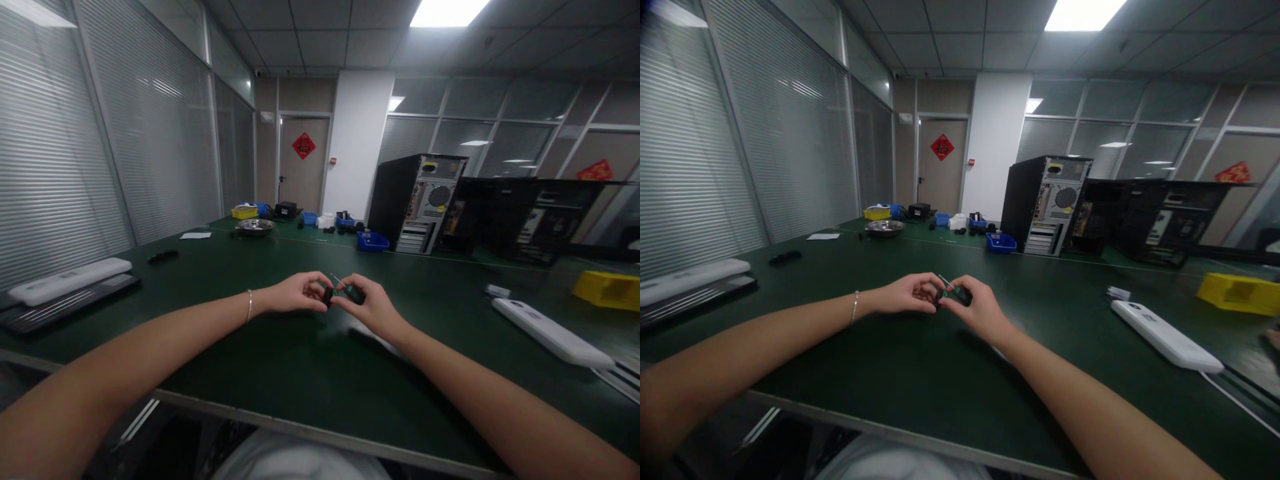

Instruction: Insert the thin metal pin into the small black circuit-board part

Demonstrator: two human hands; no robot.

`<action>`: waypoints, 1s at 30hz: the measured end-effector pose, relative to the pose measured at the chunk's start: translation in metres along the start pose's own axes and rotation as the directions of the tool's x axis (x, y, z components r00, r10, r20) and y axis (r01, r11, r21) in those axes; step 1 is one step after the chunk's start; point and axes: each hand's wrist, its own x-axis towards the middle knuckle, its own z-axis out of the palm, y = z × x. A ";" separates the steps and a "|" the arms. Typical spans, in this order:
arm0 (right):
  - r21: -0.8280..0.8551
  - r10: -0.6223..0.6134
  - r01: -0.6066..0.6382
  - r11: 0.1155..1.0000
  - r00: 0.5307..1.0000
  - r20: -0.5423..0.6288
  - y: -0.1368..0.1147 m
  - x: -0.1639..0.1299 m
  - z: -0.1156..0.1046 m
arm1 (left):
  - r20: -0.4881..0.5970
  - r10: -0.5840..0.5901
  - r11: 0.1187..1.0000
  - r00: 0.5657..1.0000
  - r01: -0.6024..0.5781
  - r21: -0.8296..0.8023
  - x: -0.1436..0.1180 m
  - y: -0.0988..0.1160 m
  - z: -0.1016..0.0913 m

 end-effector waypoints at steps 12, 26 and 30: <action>0.003 -0.029 0.029 1.000 0.999 0.014 -0.002 -0.001 0.000 | -0.019 0.024 0.998 1.000 -0.025 -0.061 0.001 -0.001 0.004; -0.015 -0.067 0.067 0.998 0.997 0.024 -0.002 -0.002 0.002 | -0.076 0.040 0.995 0.996 -0.047 -0.085 0.003 -0.005 0.006; -0.071 -0.091 0.092 0.993 0.996 0.015 -0.002 -0.002 0.000 | -0.077 0.014 0.983 0.997 -0.028 -0.184 0.004 -0.006 0.007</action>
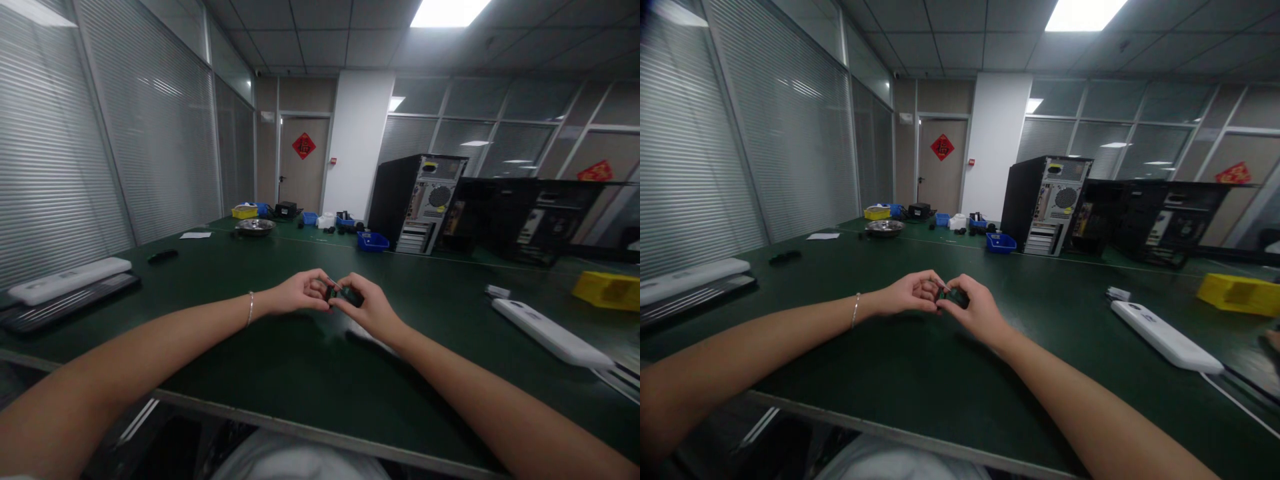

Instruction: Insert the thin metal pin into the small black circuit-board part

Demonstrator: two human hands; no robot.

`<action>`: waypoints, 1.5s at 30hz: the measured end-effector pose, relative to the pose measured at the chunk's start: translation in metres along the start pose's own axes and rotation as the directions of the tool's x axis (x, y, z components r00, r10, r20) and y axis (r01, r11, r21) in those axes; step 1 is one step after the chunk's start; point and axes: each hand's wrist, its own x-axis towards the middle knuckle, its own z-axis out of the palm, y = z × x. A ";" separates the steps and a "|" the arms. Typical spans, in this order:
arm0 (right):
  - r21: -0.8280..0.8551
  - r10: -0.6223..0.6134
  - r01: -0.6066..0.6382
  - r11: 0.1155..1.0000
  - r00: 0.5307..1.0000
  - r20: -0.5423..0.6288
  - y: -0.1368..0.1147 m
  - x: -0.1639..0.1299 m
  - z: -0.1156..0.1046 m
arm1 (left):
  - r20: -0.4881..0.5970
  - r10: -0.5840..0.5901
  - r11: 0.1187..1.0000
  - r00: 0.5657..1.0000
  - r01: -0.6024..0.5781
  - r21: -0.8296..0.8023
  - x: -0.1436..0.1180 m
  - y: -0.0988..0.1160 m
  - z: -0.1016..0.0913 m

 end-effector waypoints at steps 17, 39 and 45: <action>-0.212 0.005 0.017 0.977 0.995 0.105 -0.006 -0.001 0.004 | -0.311 0.007 0.997 0.950 -0.029 -0.067 0.009 -0.005 -0.031; -0.215 0.038 0.000 0.977 0.985 0.170 0.006 -0.003 0.001 | -0.884 -0.015 0.997 0.468 -0.056 -0.047 -0.013 -0.017 -0.140; -0.190 0.089 -0.067 0.979 0.990 0.110 0.013 -0.003 0.002 | -0.580 -0.029 0.999 0.814 0.050 0.020 0.008 -0.024 -0.065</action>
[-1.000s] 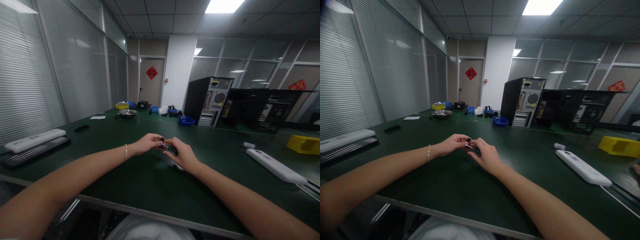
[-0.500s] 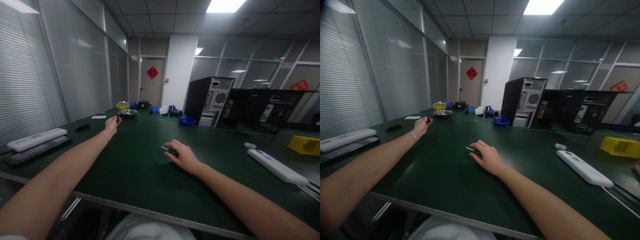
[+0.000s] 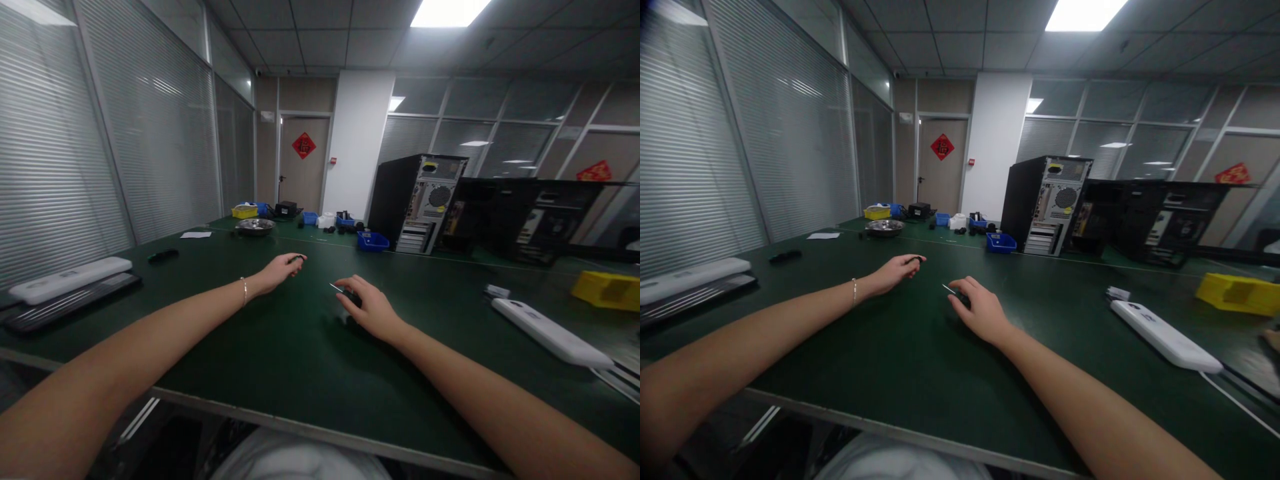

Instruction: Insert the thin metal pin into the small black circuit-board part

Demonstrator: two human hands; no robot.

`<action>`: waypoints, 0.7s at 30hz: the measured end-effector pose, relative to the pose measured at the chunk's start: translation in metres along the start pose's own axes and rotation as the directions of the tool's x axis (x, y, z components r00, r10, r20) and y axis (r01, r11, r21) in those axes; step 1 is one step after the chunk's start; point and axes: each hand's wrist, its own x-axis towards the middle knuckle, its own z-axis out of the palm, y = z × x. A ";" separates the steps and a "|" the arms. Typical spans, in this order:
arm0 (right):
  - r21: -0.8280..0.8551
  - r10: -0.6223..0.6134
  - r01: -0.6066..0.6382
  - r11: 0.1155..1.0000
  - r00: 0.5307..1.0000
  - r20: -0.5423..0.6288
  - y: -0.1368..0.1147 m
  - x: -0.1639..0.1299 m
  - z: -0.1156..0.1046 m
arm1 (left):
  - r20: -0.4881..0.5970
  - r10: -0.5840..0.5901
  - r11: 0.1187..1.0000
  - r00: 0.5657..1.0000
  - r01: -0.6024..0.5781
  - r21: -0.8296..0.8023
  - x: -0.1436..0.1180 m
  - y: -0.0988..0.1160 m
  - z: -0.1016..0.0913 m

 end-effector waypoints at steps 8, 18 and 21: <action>0.003 -0.024 0.024 1.000 0.999 -0.028 0.000 0.001 0.000 | 0.468 0.178 0.917 0.865 -0.318 0.240 -0.034 0.010 0.040; -0.042 -0.062 0.060 0.997 0.996 -0.061 -0.002 0.000 -0.004 | 0.395 0.295 0.813 0.870 -0.446 0.375 -0.037 0.017 0.039; -0.046 -0.054 0.052 0.998 0.997 -0.060 -0.001 0.001 -0.003 | 0.386 0.312 0.807 0.868 -0.457 0.375 -0.039 0.018 0.039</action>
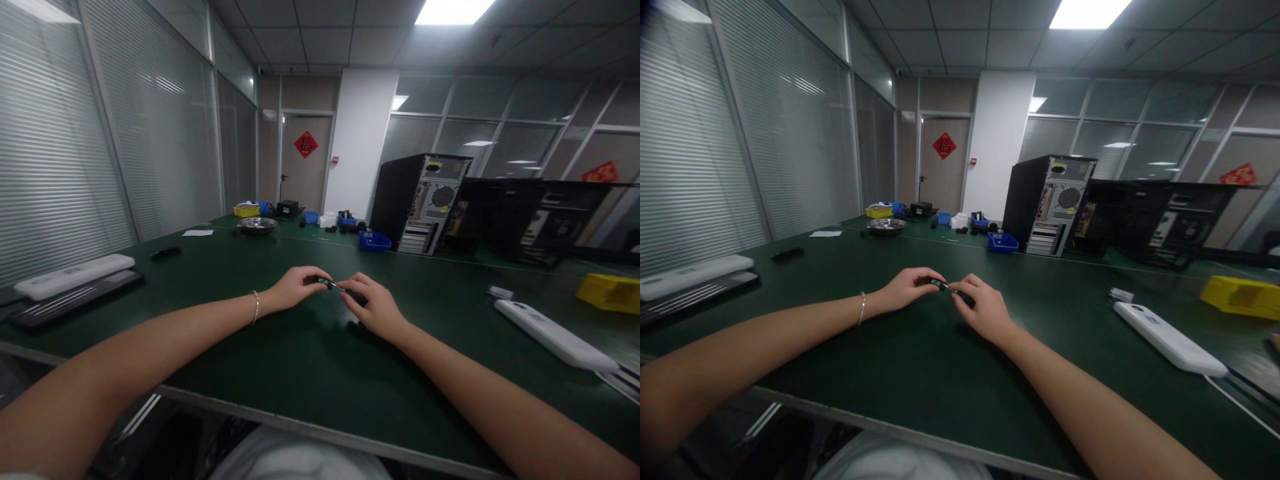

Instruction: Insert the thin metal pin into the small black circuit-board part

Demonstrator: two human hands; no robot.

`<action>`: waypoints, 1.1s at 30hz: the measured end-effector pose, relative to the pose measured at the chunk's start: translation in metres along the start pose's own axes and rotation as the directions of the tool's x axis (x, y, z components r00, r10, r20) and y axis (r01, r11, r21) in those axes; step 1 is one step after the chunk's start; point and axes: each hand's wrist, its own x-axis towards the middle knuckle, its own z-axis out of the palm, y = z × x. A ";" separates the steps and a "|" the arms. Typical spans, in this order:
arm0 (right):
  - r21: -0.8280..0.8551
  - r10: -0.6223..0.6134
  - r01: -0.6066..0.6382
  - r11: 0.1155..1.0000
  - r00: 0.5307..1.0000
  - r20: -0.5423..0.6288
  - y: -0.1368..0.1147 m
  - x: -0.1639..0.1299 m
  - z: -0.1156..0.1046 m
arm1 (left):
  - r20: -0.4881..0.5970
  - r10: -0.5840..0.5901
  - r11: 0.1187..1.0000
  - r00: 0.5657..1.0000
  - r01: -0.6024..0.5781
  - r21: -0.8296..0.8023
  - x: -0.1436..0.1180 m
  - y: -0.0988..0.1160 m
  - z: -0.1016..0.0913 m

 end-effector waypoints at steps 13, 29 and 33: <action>0.192 0.013 -0.011 0.981 1.000 -0.008 0.003 0.001 0.005 | -0.015 0.011 0.999 1.000 -0.011 -0.039 -0.002 0.002 0.000; 0.278 0.019 -0.005 0.961 0.999 -0.048 0.002 0.003 0.008 | 0.018 -0.079 0.939 0.997 0.081 -0.335 0.001 0.005 0.003; 0.273 0.026 -0.011 0.962 0.998 -0.053 0.000 0.003 0.006 | -0.010 -0.089 0.938 0.996 0.081 -0.336 0.002 0.004 0.003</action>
